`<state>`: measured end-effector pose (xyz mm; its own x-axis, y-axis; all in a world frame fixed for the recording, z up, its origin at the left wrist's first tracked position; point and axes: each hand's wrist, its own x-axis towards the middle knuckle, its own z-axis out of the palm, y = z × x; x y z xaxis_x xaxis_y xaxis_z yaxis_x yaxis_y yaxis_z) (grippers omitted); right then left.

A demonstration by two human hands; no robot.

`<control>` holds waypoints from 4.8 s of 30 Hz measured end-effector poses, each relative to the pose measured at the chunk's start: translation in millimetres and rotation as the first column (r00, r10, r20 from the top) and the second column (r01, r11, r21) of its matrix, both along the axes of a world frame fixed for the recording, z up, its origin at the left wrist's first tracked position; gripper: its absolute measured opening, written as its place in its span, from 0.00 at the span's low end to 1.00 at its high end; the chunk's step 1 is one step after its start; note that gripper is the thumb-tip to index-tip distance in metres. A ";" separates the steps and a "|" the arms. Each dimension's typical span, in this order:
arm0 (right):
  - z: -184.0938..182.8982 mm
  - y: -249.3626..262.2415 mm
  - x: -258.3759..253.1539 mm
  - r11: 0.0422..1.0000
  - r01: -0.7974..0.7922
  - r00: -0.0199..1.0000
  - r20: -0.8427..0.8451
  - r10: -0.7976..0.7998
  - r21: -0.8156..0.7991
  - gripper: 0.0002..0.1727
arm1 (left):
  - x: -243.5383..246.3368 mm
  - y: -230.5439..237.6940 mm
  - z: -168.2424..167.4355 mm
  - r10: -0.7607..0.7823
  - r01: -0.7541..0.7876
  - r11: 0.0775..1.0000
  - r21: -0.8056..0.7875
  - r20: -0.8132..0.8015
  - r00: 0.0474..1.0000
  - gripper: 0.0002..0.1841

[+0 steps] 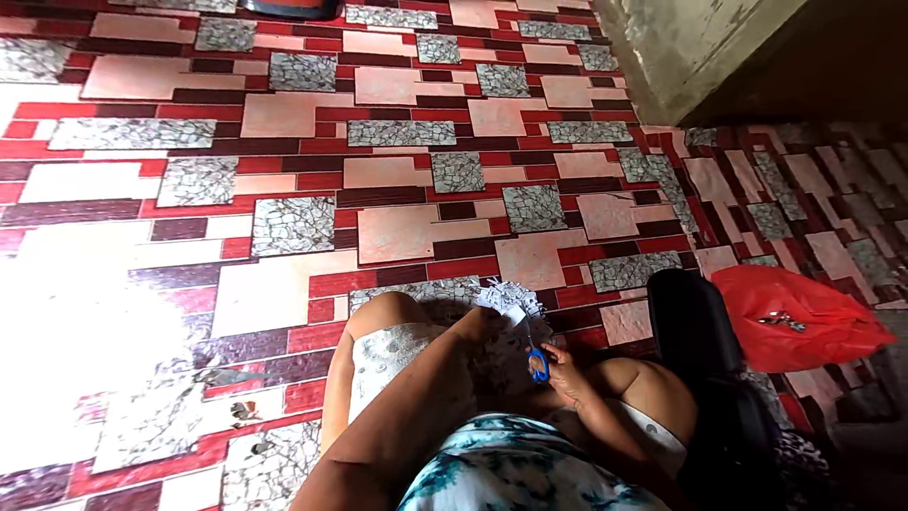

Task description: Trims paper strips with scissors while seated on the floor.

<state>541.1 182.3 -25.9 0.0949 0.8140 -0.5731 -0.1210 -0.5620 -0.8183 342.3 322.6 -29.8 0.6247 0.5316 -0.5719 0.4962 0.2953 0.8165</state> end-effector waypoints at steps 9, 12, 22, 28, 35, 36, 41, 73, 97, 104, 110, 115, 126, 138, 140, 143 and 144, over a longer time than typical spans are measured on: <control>-2.0 4.5 7.4 0.991 -0.128 0.983 0.128 0.130 -0.027 0.19 | -0.4 0.8 -4.1 -0.048 0.050 0.987 0.151 -0.013 0.999 0.15; 3.7 8.5 9.7 0.987 -0.117 0.989 0.079 0.126 -0.107 0.15 | 2.7 1.6 -5.6 -0.017 0.022 0.980 0.196 -0.032 0.999 0.17; 3.8 7.5 8.8 0.987 -0.149 0.988 0.029 0.152 -0.067 0.12 | 4.0 0.6 -7.3 -0.038 0.048 0.988 0.147 -0.066 0.997 0.14; 6.9 7.9 6.8 0.988 -0.121 0.991 0.045 0.125 -0.094 0.11 | 3.5 0.8 -7.3 -0.038 0.045 0.989 0.144 -0.048 0.998 0.13; 2.0 5.2 7.6 0.991 -0.125 0.983 0.129 0.131 -0.052 0.15 | 1.7 1.1 -5.7 -0.045 0.053 0.991 0.121 -0.069 0.997 0.13; 2.3 4.9 8.0 0.991 -0.122 0.984 0.127 0.127 -0.051 0.16 | 1.5 1.3 -5.8 -0.041 0.051 0.991 0.124 -0.079 0.996 0.13; 3.7 6.8 8.8 0.989 -0.100 0.992 0.060 0.107 -0.109 0.14 | 1.0 2.2 -7.8 -0.046 0.061 0.984 0.169 -0.089 0.995 0.15; -4.2 6.3 8.9 0.982 -0.176 0.981 0.075 0.180 -0.064 0.14 | 1.9 -0.4 -9.0 -0.058 0.065 0.989 0.130 -0.058 0.997 0.14; 0.9 5.6 9.5 0.982 -0.186 0.977 0.098 0.189 -0.044 0.14 | 2.4 1.1 -8.8 -0.054 0.059 0.995 0.081 -0.061 0.997 0.14; 1.2 6.5 10.5 0.980 -0.177 0.983 0.028 0.180 -0.092 0.13 | 2.2 2.5 -10.3 -0.068 0.076 0.991 0.113 -0.068 0.995 0.14; -0.6 6.8 10.6 0.972 -0.221 0.974 0.037 0.224 -0.077 0.13 | 2.2 2.2 -9.4 -0.055 0.059 0.995 0.081 -0.054 0.997 0.13; -1.7 5.9 9.5 0.981 -0.186 0.981 0.053 0.189 -0.050 0.12 | 3.2 2.0 -8.1 -0.058 0.063 0.996 0.070 -0.066 0.996 0.13; 2.1 7.1 10.8 0.974 -0.199 0.978 0.037 0.204 -0.109 0.14 | 3.7 1.8 -5.5 -0.031 0.035 0.998 0.053 -0.074 0.997 0.13; 15.1 8.7 6.6 0.956 -0.269 0.939 0.186 0.288 -0.120 0.19 | 2.8 -1.9 -1.1 -0.017 0.022 0.999 0.039 -0.106 0.994 0.17; 5.6 6.3 5.2 0.972 -0.222 0.961 0.154 0.232 -0.077 0.18 | 3.7 -2.8 -1.3 0.009 -0.005 0.999 0.039 -0.106 0.994 0.16; 5.6 6.5 6.2 0.976 -0.207 0.967 0.135 0.215 -0.075 0.17 | 5.1 -2.7 -0.2 0.019 -0.017 1.000 0.023 -0.120 0.993 0.17; 5.9 7.0 6.3 0.976 -0.197 0.970 0.124 0.207 -0.090 0.17 | 5.1 -2.1 -1.7 0.016 -0.013 1.000 0.028 -0.123 0.992 0.17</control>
<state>547.5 189.2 -20.0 0.0119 0.7783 -0.6277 0.1079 -0.6251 -0.7730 347.4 320.5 -31.4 0.5425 0.5564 -0.6294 0.5892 0.2820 0.7572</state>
